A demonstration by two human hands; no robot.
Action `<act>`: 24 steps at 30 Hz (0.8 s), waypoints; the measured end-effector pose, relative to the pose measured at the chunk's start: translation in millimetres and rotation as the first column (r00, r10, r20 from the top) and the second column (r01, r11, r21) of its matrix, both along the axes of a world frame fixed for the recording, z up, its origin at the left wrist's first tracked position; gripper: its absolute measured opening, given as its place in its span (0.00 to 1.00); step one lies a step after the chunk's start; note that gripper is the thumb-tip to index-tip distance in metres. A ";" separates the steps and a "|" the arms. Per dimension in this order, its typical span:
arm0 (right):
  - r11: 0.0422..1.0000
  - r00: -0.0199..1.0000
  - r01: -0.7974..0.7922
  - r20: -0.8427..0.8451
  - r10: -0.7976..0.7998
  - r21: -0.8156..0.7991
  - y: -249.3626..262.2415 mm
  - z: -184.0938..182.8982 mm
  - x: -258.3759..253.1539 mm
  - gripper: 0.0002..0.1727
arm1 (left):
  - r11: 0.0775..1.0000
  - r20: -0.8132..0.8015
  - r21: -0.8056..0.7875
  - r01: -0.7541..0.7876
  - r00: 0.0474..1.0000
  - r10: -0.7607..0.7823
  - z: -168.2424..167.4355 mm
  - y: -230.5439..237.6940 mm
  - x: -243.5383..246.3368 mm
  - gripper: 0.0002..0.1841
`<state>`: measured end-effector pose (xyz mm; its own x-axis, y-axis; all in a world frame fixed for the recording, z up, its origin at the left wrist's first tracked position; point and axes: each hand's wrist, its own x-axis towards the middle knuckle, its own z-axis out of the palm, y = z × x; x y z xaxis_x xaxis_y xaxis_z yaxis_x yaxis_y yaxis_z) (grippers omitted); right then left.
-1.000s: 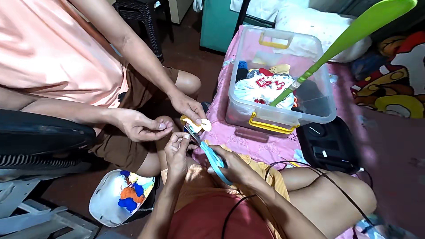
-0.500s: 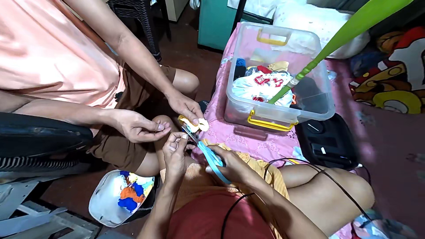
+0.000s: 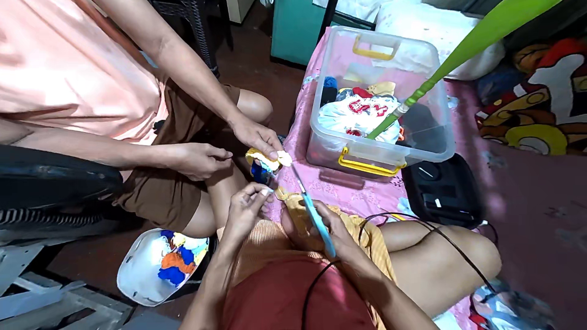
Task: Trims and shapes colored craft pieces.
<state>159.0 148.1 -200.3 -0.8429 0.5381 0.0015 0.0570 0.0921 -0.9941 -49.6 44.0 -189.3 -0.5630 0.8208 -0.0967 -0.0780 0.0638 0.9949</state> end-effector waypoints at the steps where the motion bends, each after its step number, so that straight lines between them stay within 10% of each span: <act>1: 0.998 0.996 0.060 -0.059 -0.060 -0.005 0.1 -6.3 5.1 0.39 | 0.994 -0.008 -0.047 0.102 0.995 -0.102 -0.6 2.8 2.5 0.07; 5: 0.962 0.951 0.274 -0.149 -0.271 -0.004 10.3 -29.2 24.4 0.47 | 0.932 -0.099 -0.194 0.306 0.939 -0.329 -19.1 38.1 19.1 0.09; 11: 0.892 0.888 0.447 -0.089 -0.452 -0.063 24.6 -58.9 51.3 0.38 | 0.893 -0.341 -0.408 0.188 0.876 -0.340 -80.0 127.1 27.3 0.14; 18: 0.881 0.882 0.461 -0.051 -0.468 -0.110 23.7 -70.7 58.6 0.36 | 0.867 -0.734 -0.466 0.174 0.472 -0.489 -155.5 166.7 21.8 0.18; 24: 0.888 0.889 0.454 -0.037 -0.457 -0.066 19.3 -72.0 58.5 0.36 | 0.847 -0.665 -0.521 0.109 0.571 -0.482 -153.0 156.9 18.9 0.26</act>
